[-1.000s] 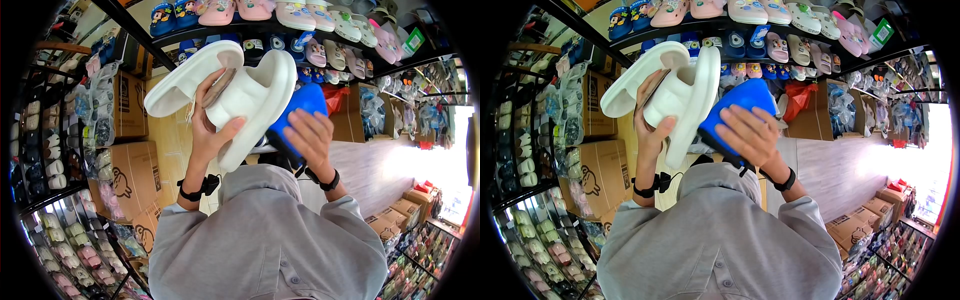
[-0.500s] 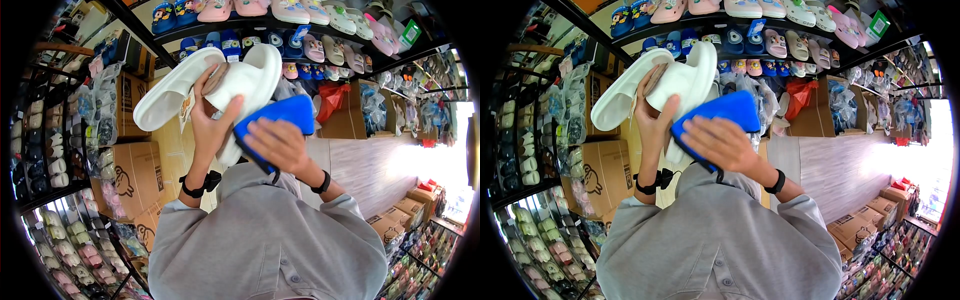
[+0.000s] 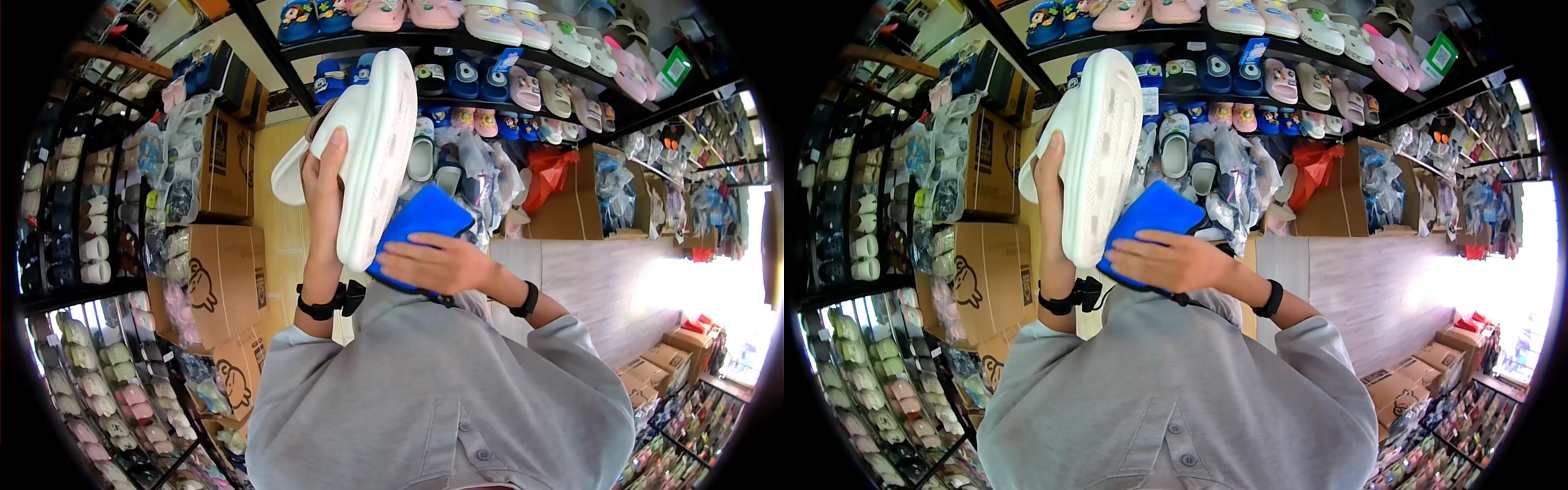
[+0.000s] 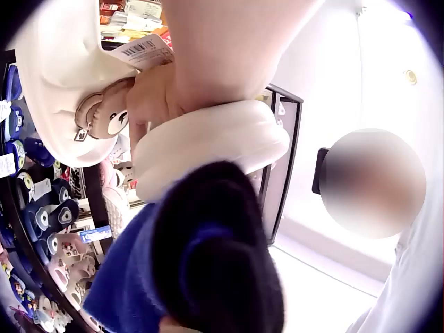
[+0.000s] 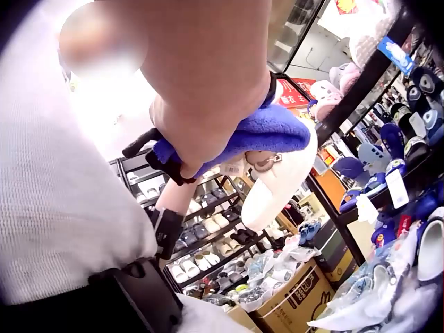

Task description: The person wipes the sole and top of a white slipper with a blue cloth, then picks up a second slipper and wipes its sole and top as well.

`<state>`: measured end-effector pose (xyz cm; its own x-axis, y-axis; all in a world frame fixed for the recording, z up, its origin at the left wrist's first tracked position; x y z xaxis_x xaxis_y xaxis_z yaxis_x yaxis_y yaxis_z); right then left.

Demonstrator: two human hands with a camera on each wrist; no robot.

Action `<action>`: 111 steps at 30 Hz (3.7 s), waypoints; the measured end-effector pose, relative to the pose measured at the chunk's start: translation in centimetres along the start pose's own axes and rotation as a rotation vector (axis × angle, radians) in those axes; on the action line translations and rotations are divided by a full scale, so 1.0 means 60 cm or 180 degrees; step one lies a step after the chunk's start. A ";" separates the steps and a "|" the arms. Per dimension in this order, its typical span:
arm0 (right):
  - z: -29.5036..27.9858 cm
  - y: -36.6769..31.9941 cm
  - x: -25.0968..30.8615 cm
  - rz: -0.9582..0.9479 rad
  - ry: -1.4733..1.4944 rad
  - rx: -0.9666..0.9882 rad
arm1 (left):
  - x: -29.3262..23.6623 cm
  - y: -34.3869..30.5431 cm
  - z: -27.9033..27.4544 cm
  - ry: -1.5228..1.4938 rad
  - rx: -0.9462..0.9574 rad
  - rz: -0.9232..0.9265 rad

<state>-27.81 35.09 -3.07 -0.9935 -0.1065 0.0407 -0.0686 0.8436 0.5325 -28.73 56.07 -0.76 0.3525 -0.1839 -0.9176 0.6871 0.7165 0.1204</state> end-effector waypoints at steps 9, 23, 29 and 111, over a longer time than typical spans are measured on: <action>-0.061 0.003 -0.110 0.1396 -0.0041 -0.0522 | -0.052 -0.058 0.007 -0.1206 0.0028 -0.1069; -0.056 0.063 0.063 0.0065 0.0357 -0.0757 | 0.021 -0.048 -0.010 0.0051 0.0714 0.0946; -0.091 0.058 0.019 0.0154 -0.0071 -0.0628 | 0.038 -0.078 0.001 -0.1030 0.0817 0.0094; -0.052 0.084 0.098 -0.0176 0.0159 -0.0463 | -0.006 -0.108 -0.056 -0.1767 0.0026 -0.1065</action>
<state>-33.69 37.05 2.48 -0.9825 -0.1798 0.0481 -0.1056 0.7510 0.6518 -35.44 53.76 -2.48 0.3929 -0.7185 -0.5739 0.8209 0.5553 -0.1333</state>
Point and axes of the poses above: each hand's wrist, its own y-axis towards the middle knuckle, its own z-axis out of the palm, x = y × z, the point moved 5 cm from there along y, towards the middle knuckle, and after that the axes turned 12 degrees about z, right-handed, at the moved point
